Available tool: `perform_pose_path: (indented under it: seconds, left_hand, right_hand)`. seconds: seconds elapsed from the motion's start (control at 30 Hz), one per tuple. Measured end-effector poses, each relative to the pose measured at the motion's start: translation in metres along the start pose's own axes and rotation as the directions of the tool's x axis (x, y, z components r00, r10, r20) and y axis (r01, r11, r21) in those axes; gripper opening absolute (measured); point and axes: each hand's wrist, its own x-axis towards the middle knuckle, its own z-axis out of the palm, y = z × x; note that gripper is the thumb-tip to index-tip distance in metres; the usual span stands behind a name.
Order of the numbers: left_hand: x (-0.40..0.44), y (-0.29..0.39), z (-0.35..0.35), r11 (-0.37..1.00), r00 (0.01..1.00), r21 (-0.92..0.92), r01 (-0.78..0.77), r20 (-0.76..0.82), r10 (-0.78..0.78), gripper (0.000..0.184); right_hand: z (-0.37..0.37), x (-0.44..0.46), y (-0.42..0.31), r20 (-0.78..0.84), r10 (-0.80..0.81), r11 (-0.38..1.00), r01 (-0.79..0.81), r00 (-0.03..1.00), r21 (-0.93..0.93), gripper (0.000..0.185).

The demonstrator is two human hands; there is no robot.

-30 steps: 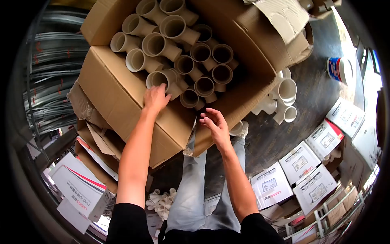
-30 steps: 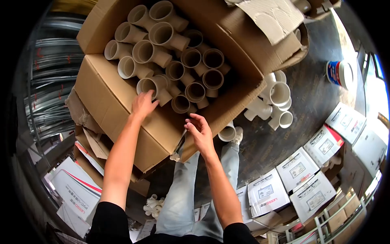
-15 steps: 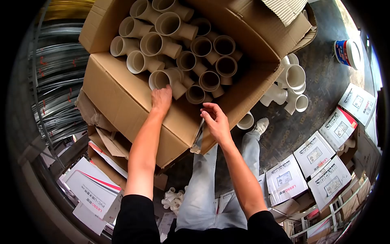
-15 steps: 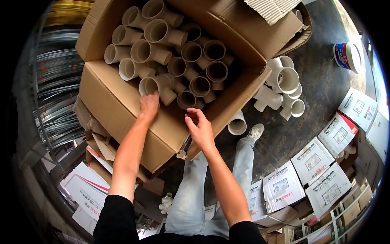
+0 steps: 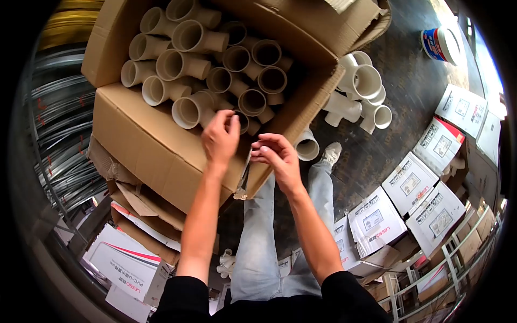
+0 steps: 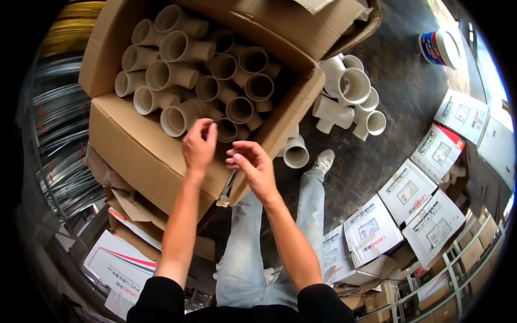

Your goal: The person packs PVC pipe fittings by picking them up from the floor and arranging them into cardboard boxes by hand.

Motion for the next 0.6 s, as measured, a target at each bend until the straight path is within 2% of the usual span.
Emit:
perform_pose_path:
  seconds: [0.03,0.07,0.13,0.2,0.3,0.37,0.4,0.47,0.5,0.6]
  left_hand:
    - [-0.011,0.031,0.009,0.995,1.000,-0.098,0.000,-0.003,0.000,0.010]
    - [-0.022,0.050,0.022,0.988,0.997,-0.135,-0.074,0.003,0.075,0.007]
    - [-0.040,0.085,0.049,0.944,0.958,-0.190,-0.271,0.044,0.283,0.002]
    - [-0.057,0.113,0.078,0.872,0.882,-0.245,-0.423,0.110,0.459,0.005]
    - [-0.079,0.137,0.124,0.849,0.859,-0.302,-0.433,0.150,0.490,0.001]
    - [-0.087,0.152,0.143,0.874,0.858,-0.284,-0.394,0.227,0.460,0.014]
    - [-0.088,0.157,0.151,0.871,0.851,-0.285,-0.399,0.238,0.468,0.014]
    - [-0.084,0.166,0.168,0.945,0.882,-0.216,-0.247,0.353,0.311,0.029]
    - [-0.080,0.171,0.178,0.958,0.907,-0.225,-0.180,0.339,0.250,0.039]
    - [-0.060,0.189,0.206,0.992,0.901,-0.087,0.090,0.433,-0.043,0.042]
  right_hand:
    - [-0.011,-0.006,-0.008,-0.048,-0.034,0.999,0.035,0.998,0.019,0.028]
    - [-0.025,-0.012,-0.014,-0.090,-0.057,0.997,0.060,0.994,0.037,0.025]
    - [-0.063,-0.018,-0.020,-0.200,-0.108,0.992,0.119,0.974,0.043,0.021]
    - [-0.101,-0.019,-0.024,-0.361,-0.143,0.990,0.127,0.921,-0.068,0.018]
    - [-0.167,-0.026,-0.021,-0.473,-0.111,0.984,0.032,0.874,-0.173,0.019]
    - [-0.200,-0.030,-0.017,-0.510,-0.108,0.984,0.017,0.853,-0.180,0.019]
    - [-0.213,-0.032,-0.016,-0.557,-0.061,0.987,-0.034,0.828,-0.159,0.020]
    - [-0.240,-0.038,-0.018,-0.619,0.046,0.977,-0.164,0.784,-0.136,0.022]
    - [-0.248,-0.042,-0.019,-0.642,0.082,0.976,-0.190,0.763,-0.102,0.023]
    - [-0.270,-0.048,-0.025,-0.686,0.150,0.967,-0.250,0.711,-0.047,0.025]
